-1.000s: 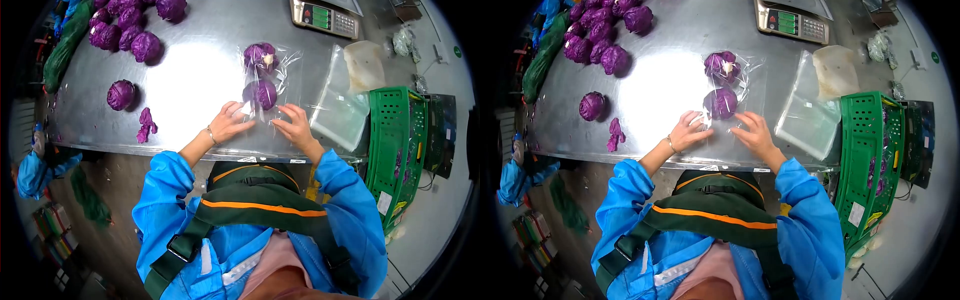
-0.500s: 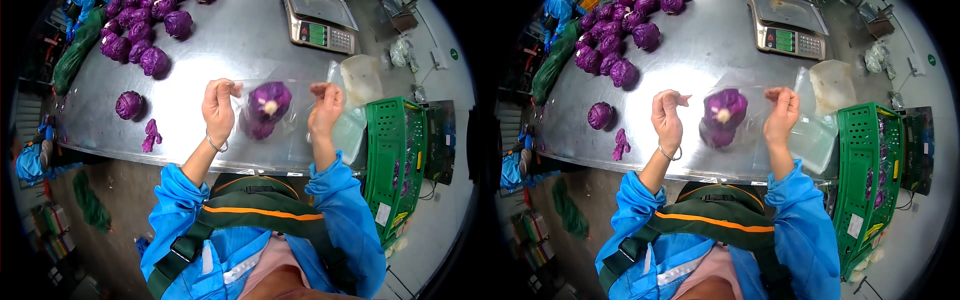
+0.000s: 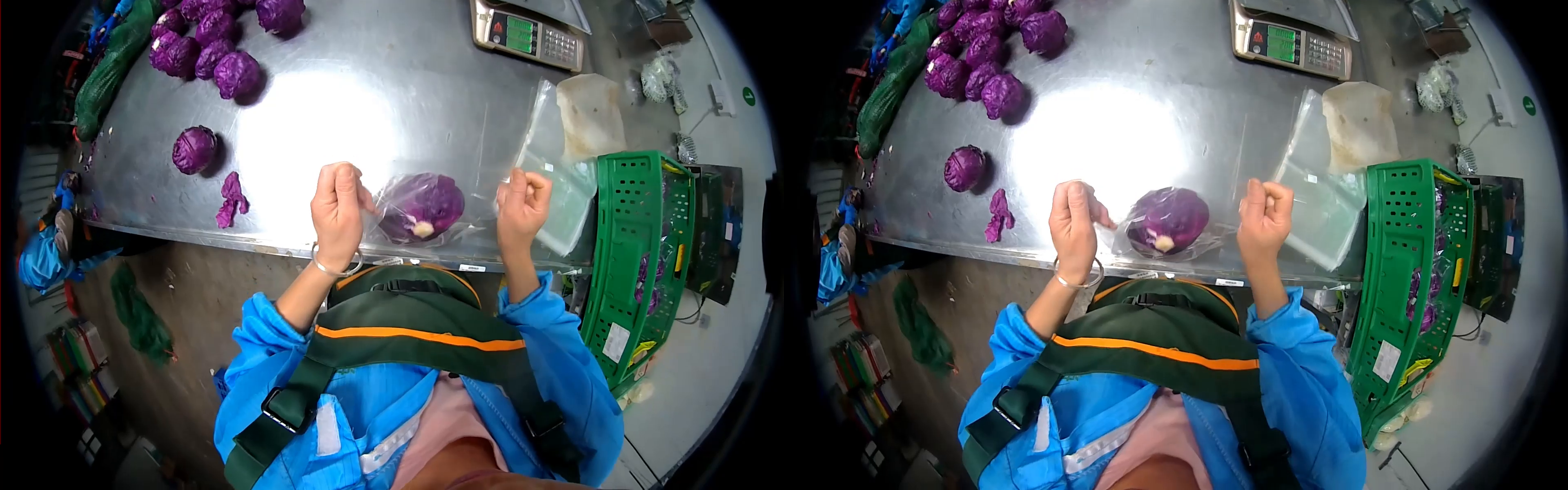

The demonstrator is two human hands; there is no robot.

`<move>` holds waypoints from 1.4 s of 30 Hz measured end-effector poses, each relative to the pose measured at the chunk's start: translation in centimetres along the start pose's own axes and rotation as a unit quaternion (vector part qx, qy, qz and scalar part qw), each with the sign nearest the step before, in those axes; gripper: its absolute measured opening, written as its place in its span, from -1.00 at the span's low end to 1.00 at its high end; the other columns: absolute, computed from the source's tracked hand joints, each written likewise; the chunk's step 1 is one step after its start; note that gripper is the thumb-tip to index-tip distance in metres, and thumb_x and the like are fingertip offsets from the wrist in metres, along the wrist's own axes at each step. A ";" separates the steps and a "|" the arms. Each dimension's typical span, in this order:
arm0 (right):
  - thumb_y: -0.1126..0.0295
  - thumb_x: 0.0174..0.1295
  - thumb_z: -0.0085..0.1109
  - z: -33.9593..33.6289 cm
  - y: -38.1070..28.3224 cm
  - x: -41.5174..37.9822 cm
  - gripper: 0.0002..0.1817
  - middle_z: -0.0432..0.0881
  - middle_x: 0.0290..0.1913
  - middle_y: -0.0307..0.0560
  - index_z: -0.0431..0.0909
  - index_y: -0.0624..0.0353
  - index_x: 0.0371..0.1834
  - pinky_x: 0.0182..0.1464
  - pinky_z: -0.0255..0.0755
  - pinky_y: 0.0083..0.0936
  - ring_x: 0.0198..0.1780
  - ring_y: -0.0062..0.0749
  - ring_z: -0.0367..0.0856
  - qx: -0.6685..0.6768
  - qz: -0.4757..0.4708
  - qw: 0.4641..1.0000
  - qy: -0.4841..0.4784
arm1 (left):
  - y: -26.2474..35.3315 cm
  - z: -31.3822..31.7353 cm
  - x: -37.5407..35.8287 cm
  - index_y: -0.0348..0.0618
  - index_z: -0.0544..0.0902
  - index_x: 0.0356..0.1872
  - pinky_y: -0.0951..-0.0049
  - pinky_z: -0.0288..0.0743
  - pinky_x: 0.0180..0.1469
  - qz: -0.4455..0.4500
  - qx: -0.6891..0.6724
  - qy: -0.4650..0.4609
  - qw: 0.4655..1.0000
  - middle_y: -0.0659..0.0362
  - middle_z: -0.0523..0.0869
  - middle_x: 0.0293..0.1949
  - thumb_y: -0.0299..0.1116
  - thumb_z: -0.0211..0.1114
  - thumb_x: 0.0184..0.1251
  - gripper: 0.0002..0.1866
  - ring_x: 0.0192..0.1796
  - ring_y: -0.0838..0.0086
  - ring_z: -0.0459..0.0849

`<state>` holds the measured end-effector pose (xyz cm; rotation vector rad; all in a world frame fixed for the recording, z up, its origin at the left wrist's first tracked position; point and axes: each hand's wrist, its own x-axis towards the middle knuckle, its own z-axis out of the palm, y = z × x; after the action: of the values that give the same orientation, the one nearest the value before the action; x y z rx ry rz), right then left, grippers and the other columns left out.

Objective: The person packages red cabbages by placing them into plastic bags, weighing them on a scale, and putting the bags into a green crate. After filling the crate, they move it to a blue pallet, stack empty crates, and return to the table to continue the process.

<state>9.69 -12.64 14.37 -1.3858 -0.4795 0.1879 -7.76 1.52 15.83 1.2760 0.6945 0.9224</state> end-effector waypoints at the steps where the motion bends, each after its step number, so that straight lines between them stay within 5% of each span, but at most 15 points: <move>1: 0.48 0.27 0.08 -0.3 -0.5 -0.7 -0.84 0.30 -0.63 -0.35 0.27 0.16 -0.32 -0.64 0.09 -0.76 -0.65 -0.79 0.22 0.009 0.043 0.999 0.004 | 0.1 -0.8 -0.8 -0.21 0.37 -0.33 0.61 0.40 -0.60 -0.066 -0.008 -0.018 0.998 0.27 0.34 -0.61 -0.25 -0.13 0.49 -0.74 -0.61 0.63 0.39; 6: 0.41 0.30 0.05 -3.6 -1.4 -5.2 -0.86 0.31 -0.70 -0.35 0.33 0.13 -0.39 -0.73 0.07 -0.71 -0.75 -0.75 0.20 0.003 0.354 0.935 -0.025 | 0.4 -2.8 -4.3 -0.09 0.38 -0.44 0.63 0.33 -0.65 -0.420 -0.047 -0.001 0.906 0.34 0.27 -0.68 -0.14 -0.11 0.48 -0.68 -0.66 0.65 0.28; 12: 0.31 0.27 0.07 -7.0 0.5 -8.7 -0.83 0.31 -0.71 -0.36 0.39 0.11 -0.41 -0.76 0.06 -0.68 -0.77 -0.73 0.20 0.082 0.661 0.739 -0.099 | -2.7 -4.4 -6.9 -0.08 0.42 -0.46 0.66 0.21 -0.69 -0.593 -0.107 -0.073 0.794 0.37 0.29 -0.71 -0.14 -0.06 0.46 -0.68 -0.71 0.69 0.26; 16: 0.41 0.22 -0.01 -7.0 1.8 -8.5 -0.93 0.34 -0.68 -0.33 0.42 0.16 -0.35 -0.75 0.05 -0.71 -0.75 -0.74 0.21 -0.024 0.715 0.666 -0.211 | -4.5 -4.0 -6.1 -0.07 0.43 -0.49 0.69 0.08 -0.71 -0.649 -0.053 -0.183 0.736 0.39 0.26 -0.73 -0.19 -0.02 0.44 -0.70 -0.73 0.73 0.16; 18: 0.39 0.24 -0.06 -6.7 2.6 -8.2 -0.82 0.39 -0.62 -0.28 0.44 0.24 -0.19 -0.66 0.14 -0.66 -0.67 -0.67 0.28 -0.106 0.634 0.705 -0.299 | -5.0 -3.9 -5.3 -0.11 0.41 -0.42 0.68 0.13 -0.70 -0.651 -0.030 -0.226 0.724 0.38 0.31 -0.72 -0.19 0.01 0.43 -0.74 -0.73 0.72 0.22; 20: 0.39 0.25 -0.06 -6.9 2.0 -7.6 -0.74 0.47 -0.53 -0.20 0.41 0.27 -0.05 -0.55 0.29 -0.58 -0.57 -0.57 0.40 -0.244 0.488 0.728 -0.415 | -4.4 -3.2 -5.1 -0.15 0.38 -0.37 0.65 0.20 -0.68 -0.565 0.067 -0.264 0.779 0.37 0.33 -0.71 -0.23 0.03 0.41 -0.78 -0.72 0.69 0.27; 21: 0.39 0.21 0.02 -7.1 3.1 -9.1 -0.56 0.51 -0.25 0.02 0.26 0.28 0.15 -0.15 0.44 -0.40 -0.23 -0.29 0.53 -0.202 0.338 0.832 -0.390 | -4.1 -2.8 -5.0 -0.17 0.36 -0.34 0.64 0.23 -0.67 -0.514 0.115 -0.285 0.801 0.37 0.34 -0.71 -0.26 0.04 0.41 -0.79 -0.72 0.68 0.29; 24: 0.37 0.15 0.15 -6.2 2.8 -8.3 -0.29 0.35 0.08 0.22 0.02 0.29 0.32 0.22 0.23 -0.30 0.14 -0.09 0.38 -0.233 0.065 0.884 -0.400 | -5.8 -2.2 -6.0 -0.21 0.36 0.02 0.32 0.52 -0.31 -0.049 0.373 -0.309 0.873 -0.07 0.50 -0.14 -0.47 0.17 0.17 -0.63 -0.27 0.22 0.59; 26: 0.34 0.12 0.20 -6.2 5.5 -8.9 -0.15 0.21 0.22 0.25 -0.14 0.30 0.38 0.33 0.08 -0.32 0.28 -0.08 0.23 -0.191 0.050 0.898 -0.394 | -6.4 -1.1 -5.5 -0.07 0.24 0.28 0.28 0.33 0.16 0.129 0.374 -0.374 0.839 -0.12 0.33 0.11 -0.50 0.24 0.02 -0.30 0.15 0.01 0.36; 28: 0.39 0.11 0.19 -4.8 6.5 -9.2 -0.08 0.12 0.30 0.22 -0.27 0.27 0.41 0.34 0.05 -0.33 0.32 -0.17 0.17 -0.121 -0.020 0.934 -0.335 | -8.4 0.3 -4.6 -0.18 0.23 0.28 0.27 0.28 0.20 0.127 0.261 -0.327 0.900 -0.07 0.36 0.09 -0.42 0.30 0.02 -0.28 0.18 0.11 0.37; 32: 0.33 0.03 0.32 -3.5 4.8 -5.0 0.18 -0.14 0.41 0.14 -0.57 0.20 0.41 0.41 -0.17 -0.37 0.40 -0.22 -0.03 0.273 0.255 0.886 -0.275 | -6.5 3.6 0.3 -0.30 0.20 0.25 0.34 0.43 0.10 -0.012 0.241 -0.378 0.894 0.00 0.46 0.08 -0.43 0.04 0.32 -0.51 0.08 0.30 0.49; 34: 0.30 0.01 0.34 -4.8 2.4 -3.8 0.25 -0.19 0.41 0.19 -0.66 0.21 0.38 0.41 -0.18 -0.38 0.42 -0.16 -0.08 0.125 0.128 0.952 -0.249 | -6.6 4.9 2.7 -0.32 0.25 0.23 0.44 0.42 0.08 -0.174 0.194 -0.355 0.898 0.04 0.49 0.05 -0.56 0.13 0.15 -0.44 0.03 0.38 0.52; 36: 0.29 -0.11 0.44 -4.9 1.2 -4.4 0.30 -0.14 0.38 0.24 -0.58 0.29 0.38 0.40 -0.13 -0.39 0.40 -0.14 -0.05 -0.053 0.020 0.988 -0.140 | -4.2 9.3 3.0 -0.31 0.21 0.26 0.44 0.43 0.07 -0.146 0.225 -0.410 0.872 0.06 0.48 0.07 -0.57 0.17 0.10 -0.38 0.06 0.39 0.50; 40: 0.37 -0.17 0.44 -10.7 -0.2 -2.2 0.03 0.33 0.11 -0.02 -0.07 0.25 0.34 0.20 0.26 -0.44 0.13 -0.34 0.34 0.212 0.095 0.965 0.118 | 1.7 18.1 -1.0 -0.33 0.16 0.31 0.43 0.44 0.02 -0.033 0.262 -0.527 0.808 0.00 0.32 0.10 -0.64 0.12 0.09 -0.33 -0.04 0.33 0.54; 42: 0.38 -0.11 0.36 -15.3 -3.3 -1.9 -0.22 0.40 -0.01 -0.11 0.16 0.19 0.22 0.00 0.43 -0.46 -0.04 -0.43 0.44 0.294 0.124 0.925 0.209 | 7.3 22.6 -3.9 -0.35 0.17 0.30 0.39 0.45 -0.04 0.144 0.245 -0.602 0.746 -0.03 0.40 0.00 -0.70 0.12 0.04 -0.31 -0.10 0.29 0.54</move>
<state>14.16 -27.74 15.49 -0.8508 0.1149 0.2127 8.32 -12.61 26.86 2.1220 -0.3563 -0.0407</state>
